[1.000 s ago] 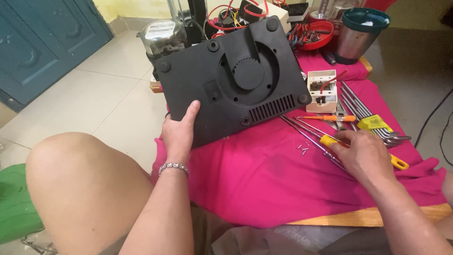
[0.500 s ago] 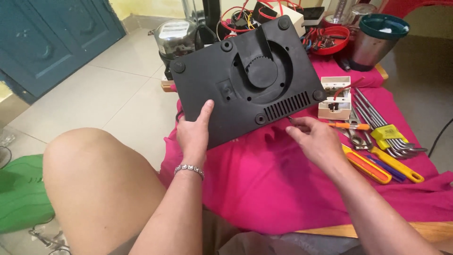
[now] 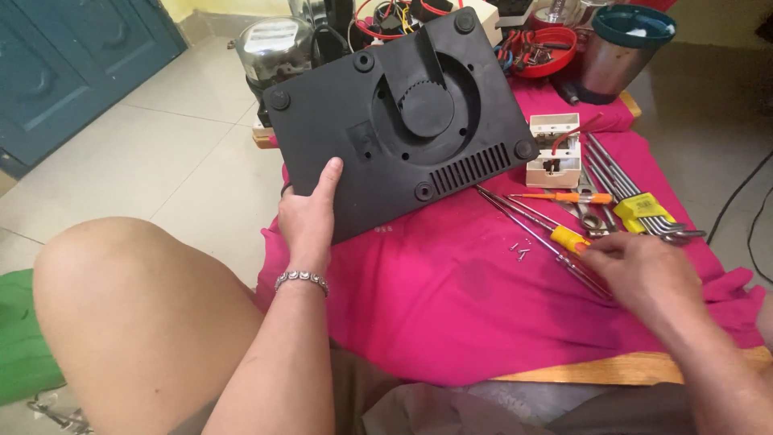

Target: Disassembling a black plastic appliance housing using screwdrivers to inspect internal components.

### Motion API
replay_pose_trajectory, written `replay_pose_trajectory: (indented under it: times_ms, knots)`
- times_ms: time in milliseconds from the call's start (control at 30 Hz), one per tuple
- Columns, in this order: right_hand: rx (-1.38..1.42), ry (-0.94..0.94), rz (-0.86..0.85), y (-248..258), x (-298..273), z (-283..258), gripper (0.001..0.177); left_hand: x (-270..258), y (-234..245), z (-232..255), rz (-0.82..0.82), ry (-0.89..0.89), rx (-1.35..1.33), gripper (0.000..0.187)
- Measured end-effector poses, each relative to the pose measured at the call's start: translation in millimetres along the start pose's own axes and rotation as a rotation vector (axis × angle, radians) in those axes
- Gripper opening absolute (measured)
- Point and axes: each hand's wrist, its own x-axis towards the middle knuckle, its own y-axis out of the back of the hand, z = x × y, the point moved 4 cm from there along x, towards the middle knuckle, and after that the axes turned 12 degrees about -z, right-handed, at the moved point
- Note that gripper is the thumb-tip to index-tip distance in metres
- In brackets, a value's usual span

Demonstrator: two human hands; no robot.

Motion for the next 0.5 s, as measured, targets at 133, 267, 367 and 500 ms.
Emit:
replay_pose_trajectory:
  times_ms: [133, 267, 367, 500]
  knots:
    - [0.140, 0.068, -0.052, -11, -15, -56, 0.042, -8, -2, 4, 0.009, 0.002, -0.011, 0.085]
    - [1.148, 0.242, -0.426, -19, -46, -152, 0.075, -23, -8, 4, 0.031, 0.048, -0.062, 0.083]
    - [1.419, 0.305, -0.584, -40, -38, -198, 0.103, -36, -13, 5, 0.061, 0.102, -0.205, 0.080]
    - [1.590, 0.323, -0.618, -46, -50, -235, 0.123, -54, -26, -4, 0.057, 0.224, -0.513, 0.083]
